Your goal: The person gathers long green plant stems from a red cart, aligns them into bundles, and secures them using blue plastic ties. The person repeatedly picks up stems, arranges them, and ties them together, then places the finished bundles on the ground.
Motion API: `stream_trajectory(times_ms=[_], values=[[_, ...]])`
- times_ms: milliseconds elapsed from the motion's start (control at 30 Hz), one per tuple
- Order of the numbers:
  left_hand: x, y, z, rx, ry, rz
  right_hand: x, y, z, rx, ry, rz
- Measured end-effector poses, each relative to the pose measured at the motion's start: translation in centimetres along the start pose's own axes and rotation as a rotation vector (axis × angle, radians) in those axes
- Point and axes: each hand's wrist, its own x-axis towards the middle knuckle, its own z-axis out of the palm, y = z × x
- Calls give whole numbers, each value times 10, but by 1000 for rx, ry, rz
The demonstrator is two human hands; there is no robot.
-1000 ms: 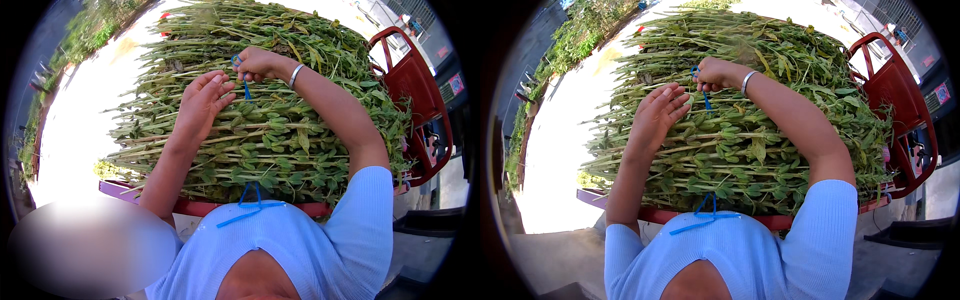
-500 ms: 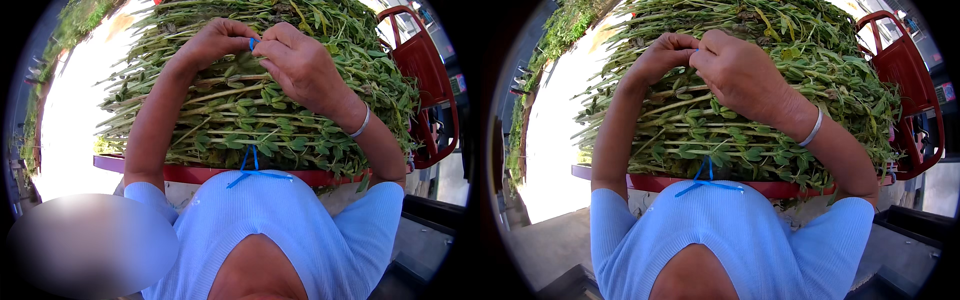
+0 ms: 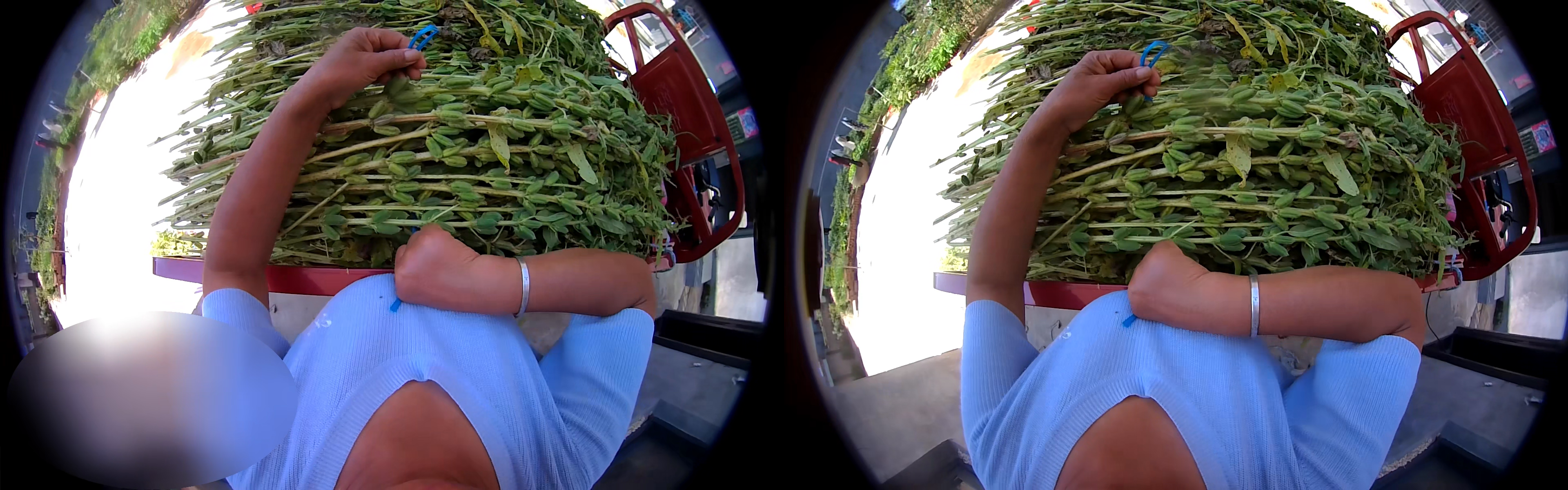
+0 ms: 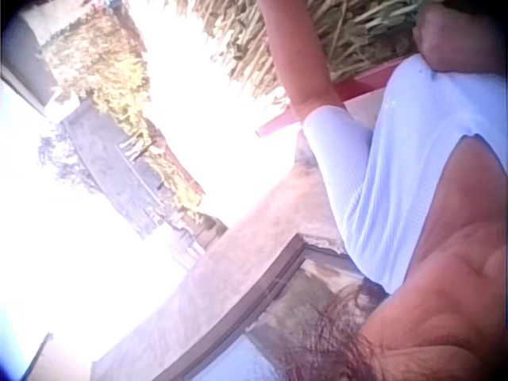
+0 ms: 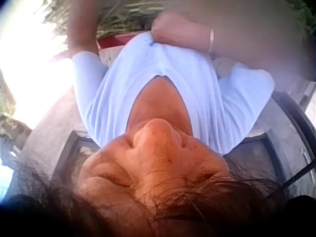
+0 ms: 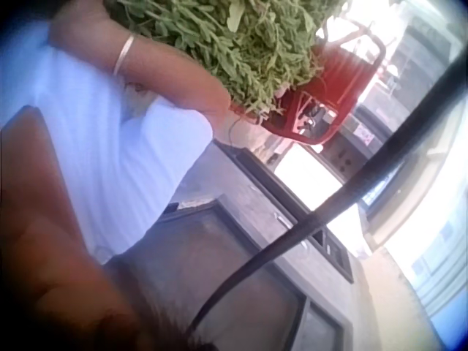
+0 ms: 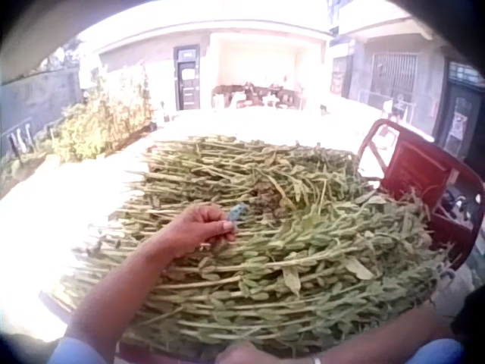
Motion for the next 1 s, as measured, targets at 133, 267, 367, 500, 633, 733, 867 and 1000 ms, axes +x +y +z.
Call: stream_trajectory(times_ms=[133,267,367,500,633,733,867,1000], values=[[-3,-2,-1,-12,44,44,-7,13,-15,153,170,68],[-2,3,3,29,37,88,-21,31,-25,584,347,173],[-7,11,10,161,7,203,-21,48,-35,1083,522,310],[-17,41,19,322,-79,260,-16,73,-46,1121,642,568],[-11,59,22,662,-56,469,-12,98,-38,417,896,493],[13,54,10,915,-64,146,-2,134,-44,233,965,492],[29,42,18,980,241,243,5,178,-44,236,1038,502],[11,-5,22,417,514,163,11,191,-32,549,965,500]])
